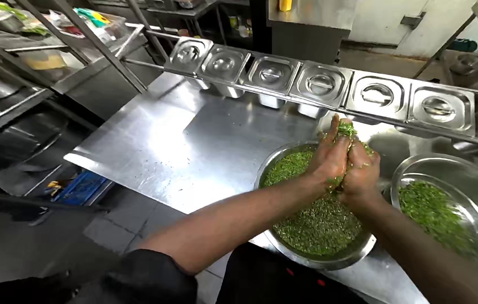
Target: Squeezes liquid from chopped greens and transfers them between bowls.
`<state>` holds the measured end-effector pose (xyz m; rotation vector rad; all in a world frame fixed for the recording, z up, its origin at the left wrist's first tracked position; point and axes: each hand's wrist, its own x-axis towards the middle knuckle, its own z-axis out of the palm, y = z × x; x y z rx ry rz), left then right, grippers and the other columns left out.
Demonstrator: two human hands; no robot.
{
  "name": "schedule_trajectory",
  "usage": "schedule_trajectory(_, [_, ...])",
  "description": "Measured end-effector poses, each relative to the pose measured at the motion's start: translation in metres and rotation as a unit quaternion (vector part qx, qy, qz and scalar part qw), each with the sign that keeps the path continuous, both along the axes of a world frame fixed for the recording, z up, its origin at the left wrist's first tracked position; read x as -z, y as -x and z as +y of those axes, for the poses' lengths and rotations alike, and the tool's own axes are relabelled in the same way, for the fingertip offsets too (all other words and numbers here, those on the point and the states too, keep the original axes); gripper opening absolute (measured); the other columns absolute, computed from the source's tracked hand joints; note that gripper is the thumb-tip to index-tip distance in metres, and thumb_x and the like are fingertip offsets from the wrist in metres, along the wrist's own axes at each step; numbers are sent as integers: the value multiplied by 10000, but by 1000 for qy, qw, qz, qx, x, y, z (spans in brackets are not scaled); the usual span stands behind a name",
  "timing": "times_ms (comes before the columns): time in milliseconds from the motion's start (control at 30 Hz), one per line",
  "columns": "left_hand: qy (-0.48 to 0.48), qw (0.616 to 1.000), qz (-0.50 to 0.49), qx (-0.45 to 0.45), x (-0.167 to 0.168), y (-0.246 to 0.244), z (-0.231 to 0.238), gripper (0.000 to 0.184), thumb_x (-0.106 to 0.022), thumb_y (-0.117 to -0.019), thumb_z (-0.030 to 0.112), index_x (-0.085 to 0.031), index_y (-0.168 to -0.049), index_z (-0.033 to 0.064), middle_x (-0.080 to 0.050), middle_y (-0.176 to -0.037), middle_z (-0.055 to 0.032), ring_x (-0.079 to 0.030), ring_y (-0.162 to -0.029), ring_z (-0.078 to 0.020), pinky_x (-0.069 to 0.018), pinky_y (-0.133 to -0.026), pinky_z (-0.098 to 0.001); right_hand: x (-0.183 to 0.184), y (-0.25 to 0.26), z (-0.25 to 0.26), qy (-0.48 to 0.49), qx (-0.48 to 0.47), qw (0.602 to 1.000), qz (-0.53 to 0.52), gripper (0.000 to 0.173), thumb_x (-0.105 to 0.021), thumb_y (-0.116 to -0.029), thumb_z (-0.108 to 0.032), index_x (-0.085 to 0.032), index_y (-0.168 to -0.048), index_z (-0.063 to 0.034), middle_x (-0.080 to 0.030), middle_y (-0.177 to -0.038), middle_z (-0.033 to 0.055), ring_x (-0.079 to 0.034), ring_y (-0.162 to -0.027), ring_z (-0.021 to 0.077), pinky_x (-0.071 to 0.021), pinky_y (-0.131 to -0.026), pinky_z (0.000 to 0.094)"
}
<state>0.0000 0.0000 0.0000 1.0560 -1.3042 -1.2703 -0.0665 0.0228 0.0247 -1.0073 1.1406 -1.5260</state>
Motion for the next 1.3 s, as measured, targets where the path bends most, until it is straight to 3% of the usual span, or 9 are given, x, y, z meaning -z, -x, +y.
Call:
schedule_trajectory(33, [-29, 999, 22, 9, -29, -6, 15, 524, -282, -1119, 342, -375, -1577, 105, -411, -1591, -133, -403, -1449, -211, -323, -1190, -453, -8, 1, 4, 8, -5, 1000, 14, 255, -477, -1045, -141, -678, -888, -133, -692, -776, -49, -677, -740, 39, -596, -696, 257])
schedule_trajectory(100, [-63, 996, 57, 7, -62, -8, 28, 459, -300, -1123, 293, -560, -1408, 45, -634, -1281, -111, -595, -1151, -120, -484, -1000, -338, -25, 5, 12, 41, -20, 998, 37, 283, -462, -1032, -109, -664, -843, -167, -672, -743, -94, -657, -711, -2, -579, -666, 209])
schedule_trajectory(200, [-57, 994, 92, -21, -77, -5, 32, 415, -350, -1111, 314, -677, -1111, 58, -657, -882, -36, -636, -812, -82, -550, -736, -294, -38, 2, 13, 102, -31, 994, 8, 315, -423, -1030, -91, -647, -828, -184, -662, -731, -109, -647, -702, -16, -566, -662, 184])
schedule_trajectory(300, [-83, 991, 88, -57, -78, -2, 33, 439, -363, -1110, 370, -665, -951, 94, -607, -736, -3, -606, -685, -79, -530, -632, -294, -34, 2, 11, 123, -23, 992, 2, 316, -428, -1038, -112, -685, -864, -170, -689, -778, -103, -665, -758, -14, -578, -725, 192])
schedule_trajectory(567, [-76, 994, -22, -81, -65, -5, 27, 443, -357, -1083, 375, -679, -910, 124, -625, -778, -41, -625, -762, -181, -507, -659, -457, -16, -3, 3, 171, 6, 985, 22, 363, -348, -1093, -232, -666, -926, -174, -686, -811, -102, -675, -810, -2, -587, -769, 228])
schedule_trajectory(700, [-57, 995, -39, -74, -64, -9, 22, 386, -388, -1056, 323, -662, -862, 133, -606, -747, -33, -609, -725, -187, -489, -618, -463, -12, -6, -1, 196, 37, 979, 50, 405, -324, -1096, -238, -643, -850, -194, -663, -770, -111, -664, -787, -4, -577, -756, 233])
schedule_trajectory(867, [0, 997, -32, -77, -61, -10, 14, 379, -405, -1047, 287, -666, -836, 112, -623, -761, -42, -620, -742, -191, -507, -647, -472, -14, -10, -8, 217, 18, 976, 17, 362, -331, -1093, -220, -642, -915, -171, -672, -800, -91, -668, -805, 13, -578, -773, 245])
schedule_trajectory(1067, [-16, 997, -31, -74, -56, -8, 9, 389, -398, -1043, 290, -632, -788, 114, -596, -731, -43, -601, -723, -199, -486, -636, -475, -5, -9, -13, 229, 42, 972, 30, 360, -355, -1080, -159, -652, -878, -180, -668, -776, -110, -660, -779, -8, -570, -751, 225])
schedule_trajectory(1300, [-45, 996, -38, -74, -43, -4, 7, 403, -401, -1042, 319, -646, -798, 111, -613, -734, -56, -616, -725, -218, -489, -631, -501, 6, -7, -11, 192, 42, 980, 5, 354, -358, -1089, -207, -644, -882, -175, -677, -776, -87, -678, -783, 25, -591, -756, 260])
